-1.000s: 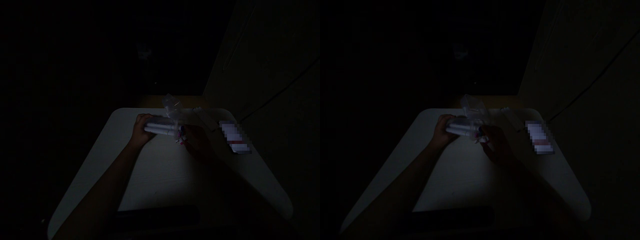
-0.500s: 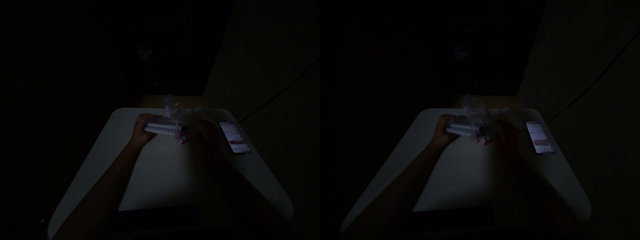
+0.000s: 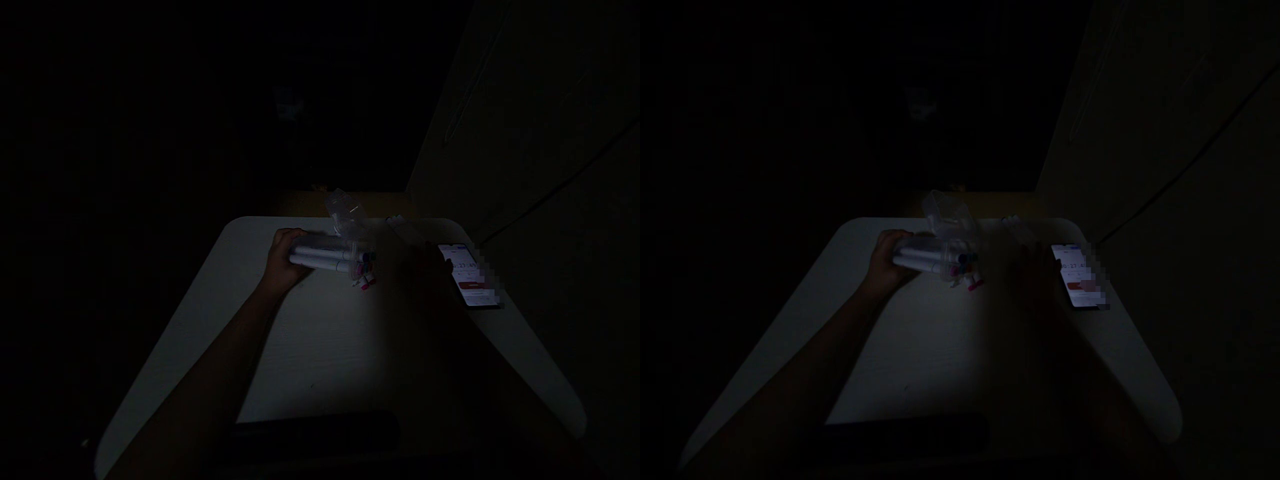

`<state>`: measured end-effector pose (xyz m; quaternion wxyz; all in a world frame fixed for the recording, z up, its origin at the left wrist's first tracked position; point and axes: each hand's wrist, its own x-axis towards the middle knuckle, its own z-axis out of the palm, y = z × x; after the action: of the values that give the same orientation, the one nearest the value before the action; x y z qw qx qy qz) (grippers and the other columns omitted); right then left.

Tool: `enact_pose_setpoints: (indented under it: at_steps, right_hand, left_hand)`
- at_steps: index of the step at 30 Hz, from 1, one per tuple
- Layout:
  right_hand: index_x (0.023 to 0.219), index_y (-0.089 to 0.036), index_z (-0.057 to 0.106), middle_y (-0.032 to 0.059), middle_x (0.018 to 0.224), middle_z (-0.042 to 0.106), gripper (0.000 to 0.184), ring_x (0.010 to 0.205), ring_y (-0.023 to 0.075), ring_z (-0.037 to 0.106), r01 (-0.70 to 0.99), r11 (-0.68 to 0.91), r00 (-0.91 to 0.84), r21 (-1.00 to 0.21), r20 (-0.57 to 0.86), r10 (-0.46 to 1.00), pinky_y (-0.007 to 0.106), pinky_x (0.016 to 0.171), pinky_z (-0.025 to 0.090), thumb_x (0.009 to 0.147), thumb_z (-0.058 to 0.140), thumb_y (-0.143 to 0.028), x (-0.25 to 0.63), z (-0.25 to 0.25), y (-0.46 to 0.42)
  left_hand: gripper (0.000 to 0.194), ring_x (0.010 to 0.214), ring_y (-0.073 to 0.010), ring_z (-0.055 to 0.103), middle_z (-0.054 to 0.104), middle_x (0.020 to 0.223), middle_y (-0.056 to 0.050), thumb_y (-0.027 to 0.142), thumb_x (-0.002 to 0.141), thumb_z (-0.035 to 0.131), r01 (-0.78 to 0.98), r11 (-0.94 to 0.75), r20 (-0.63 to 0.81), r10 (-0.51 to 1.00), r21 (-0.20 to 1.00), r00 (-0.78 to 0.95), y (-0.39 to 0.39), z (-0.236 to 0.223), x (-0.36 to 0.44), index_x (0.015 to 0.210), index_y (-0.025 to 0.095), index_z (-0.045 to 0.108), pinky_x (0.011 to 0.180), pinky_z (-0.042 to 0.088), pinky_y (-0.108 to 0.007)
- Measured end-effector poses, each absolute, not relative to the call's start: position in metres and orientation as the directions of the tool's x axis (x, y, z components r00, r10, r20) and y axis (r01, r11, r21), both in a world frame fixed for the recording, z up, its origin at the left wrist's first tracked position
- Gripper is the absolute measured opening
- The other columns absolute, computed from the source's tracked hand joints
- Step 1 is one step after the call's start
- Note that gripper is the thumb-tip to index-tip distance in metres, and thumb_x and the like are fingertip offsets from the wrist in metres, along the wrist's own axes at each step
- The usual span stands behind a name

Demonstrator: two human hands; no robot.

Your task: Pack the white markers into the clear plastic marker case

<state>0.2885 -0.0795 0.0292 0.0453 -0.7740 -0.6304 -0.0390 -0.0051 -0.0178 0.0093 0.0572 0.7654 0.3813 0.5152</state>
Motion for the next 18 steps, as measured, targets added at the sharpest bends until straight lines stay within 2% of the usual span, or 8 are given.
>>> enact_pose_setpoints:
  at_steps: [5,11,15,18]
  right_hand:
    - [0.135,-0.017,0.041,0.0157,0.142,0.038,0.049,0.13,0.0341,0.032,0.983,-0.181,0.18,0.0,0.116,0.977,0.057,0.1,0.03,0.091,0.03,-0.035,0.29,0.027,-0.08]
    - [0.13,-0.019,0.046,0.0144,0.138,0.042,0.045,0.129,0.0332,0.031,0.987,-0.159,0.152,0.036,0.144,0.978,0.056,0.099,0.029,0.09,0.031,-0.033,0.291,0.023,-0.078]
    - [0.121,-0.015,0.053,0.016,0.128,0.049,0.039,0.122,0.0313,0.04,0.985,-0.163,0.153,0.056,0.162,0.975,0.053,0.097,0.033,0.09,0.039,-0.035,0.287,0.029,-0.077]
    - [0.119,-0.015,0.052,0.0117,0.125,0.051,0.039,0.115,0.0252,0.048,0.983,-0.168,0.152,0.072,0.184,0.971,0.049,0.096,0.039,0.088,0.049,-0.038,0.283,0.034,-0.08]
  left_hand:
    - [0.05,0.096,-0.0206,0.055,0.053,0.101,-0.003,0.024,0.059,0.074,0.518,-0.714,0.758,0.628,0.471,0.178,-0.018,0.009,-0.005,0.105,0.022,0.053,0.084,0.048,-0.036]
    - [0.051,0.097,-0.0209,0.055,0.053,0.102,-0.003,0.023,0.059,0.074,0.531,-0.71,0.75,0.633,0.463,0.192,-0.016,0.008,-0.006,0.105,0.022,0.052,0.084,0.048,-0.037]
    - [0.051,0.097,-0.0207,0.055,0.052,0.103,-0.003,0.022,0.058,0.074,0.535,-0.695,0.74,0.649,0.481,0.177,-0.017,0.008,-0.006,0.105,0.023,0.052,0.085,0.048,-0.037]
    - [0.052,0.097,-0.0205,0.055,0.052,0.103,-0.003,0.023,0.058,0.074,0.559,-0.659,0.709,0.685,0.504,0.167,-0.018,0.009,-0.006,0.105,0.023,0.052,0.085,0.048,-0.037]
